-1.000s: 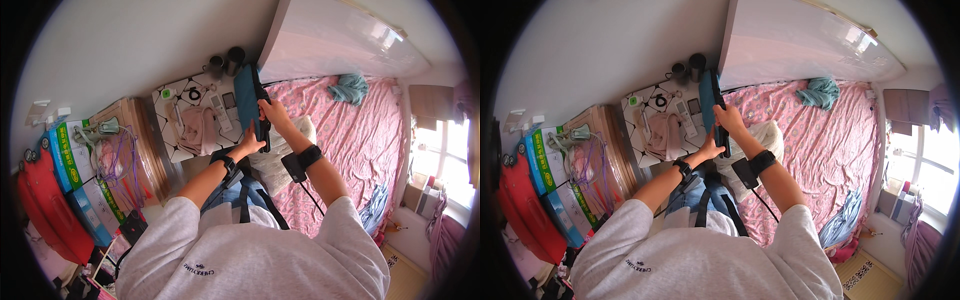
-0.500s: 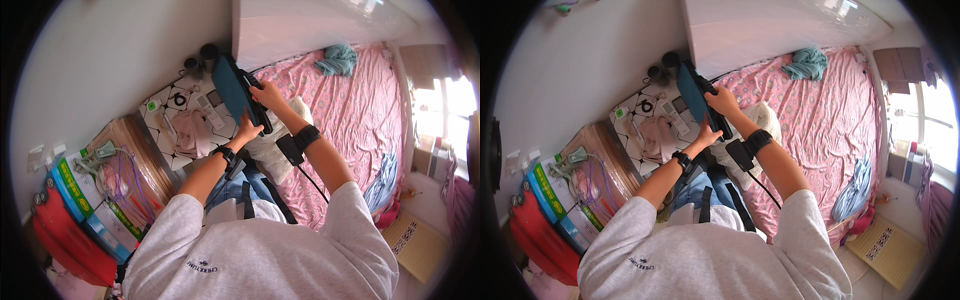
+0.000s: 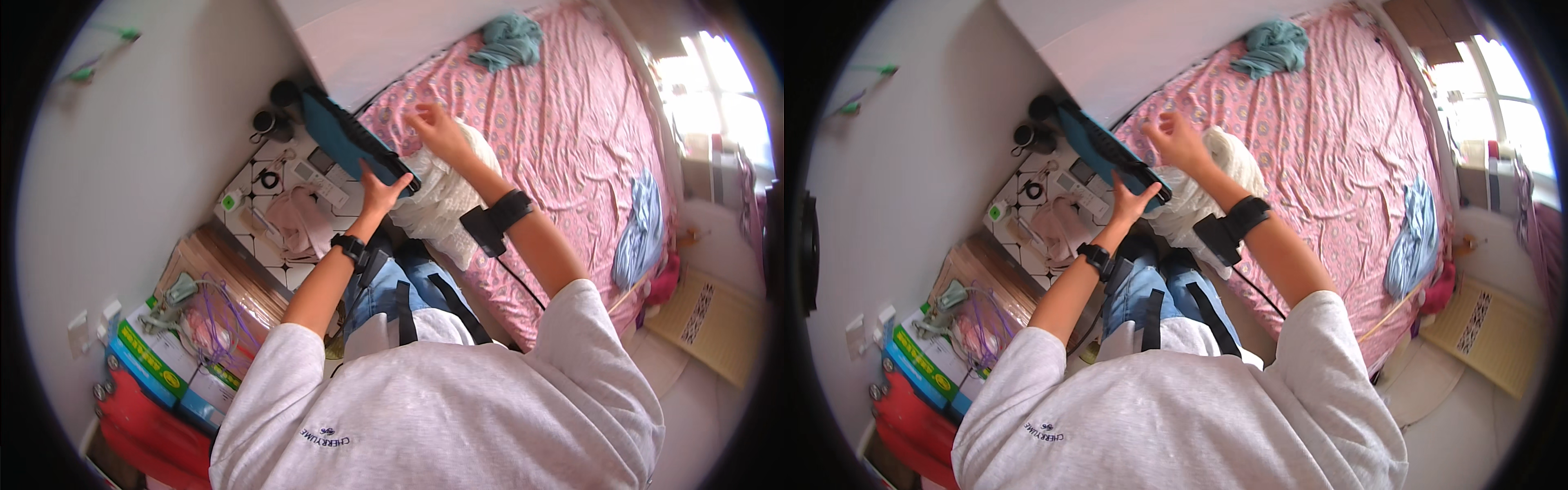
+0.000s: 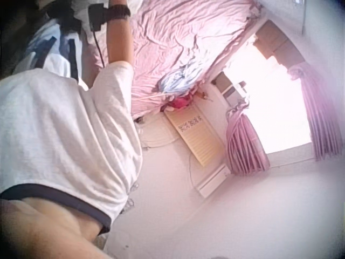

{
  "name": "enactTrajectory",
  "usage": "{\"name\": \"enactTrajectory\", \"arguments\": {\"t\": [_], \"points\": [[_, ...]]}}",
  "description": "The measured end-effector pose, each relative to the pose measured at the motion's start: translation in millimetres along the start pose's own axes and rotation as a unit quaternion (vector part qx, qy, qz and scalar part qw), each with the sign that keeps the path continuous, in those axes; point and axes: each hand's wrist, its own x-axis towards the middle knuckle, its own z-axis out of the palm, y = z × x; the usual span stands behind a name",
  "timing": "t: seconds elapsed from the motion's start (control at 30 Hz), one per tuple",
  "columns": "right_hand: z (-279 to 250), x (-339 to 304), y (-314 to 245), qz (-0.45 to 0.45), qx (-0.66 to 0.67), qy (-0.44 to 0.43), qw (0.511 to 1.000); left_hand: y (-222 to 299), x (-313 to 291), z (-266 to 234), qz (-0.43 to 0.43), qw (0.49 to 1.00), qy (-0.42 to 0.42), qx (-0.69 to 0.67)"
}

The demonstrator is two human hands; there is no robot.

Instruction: The person picks up a light-colored cloth from a desk, spreads a blue patterned blanket across a bed, and folds it in half and then into a smaller rectangle by hand.

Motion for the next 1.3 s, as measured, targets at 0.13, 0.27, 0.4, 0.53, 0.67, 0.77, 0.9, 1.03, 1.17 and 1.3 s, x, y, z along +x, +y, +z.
{"name": "enactTrajectory", "arguments": {"t": [0.13,0.27,0.4,0.53,0.67,0.77,0.9,1.03,1.17,1.3], "points": [[-102,-5,65,-0.001,0.008,0.138,0.99,18,-22,-1,-0.078,0.971,-0.12,-0.189],[-157,-46,164,0.104,0.076,0.171,0.977,-11,-53,-13,-0.286,0.92,-0.267,0.031],[-141,-106,235,0.258,0.051,0.163,0.951,-17,-62,-8,-0.319,0.868,-0.372,0.078],[-98,-132,268,0.346,-0.002,0.112,0.932,-21,-61,12,-0.291,0.894,-0.336,0.059],[-54,-118,279,0.403,0.053,0.148,0.902,-30,-62,27,-0.292,0.887,-0.354,0.053],[-20,-92,312,0.442,0.083,0.179,0.875,-42,-71,38,-0.303,0.887,-0.345,0.041],[19,-53,308,0.498,0.211,0.189,0.819,-50,-91,38,-0.334,0.9,-0.279,-0.009],[4,-40,327,0.47,0.344,0.068,0.81,-53,-106,39,-0.354,0.895,-0.272,-0.016],[-26,-61,262,0.412,0.273,0.097,0.864,-61,-121,27,-0.331,0.909,-0.253,-0.031],[-94,-101,250,0.206,0.202,0.07,0.955,-40,-122,47,-0.263,0.937,-0.217,-0.072]]}}
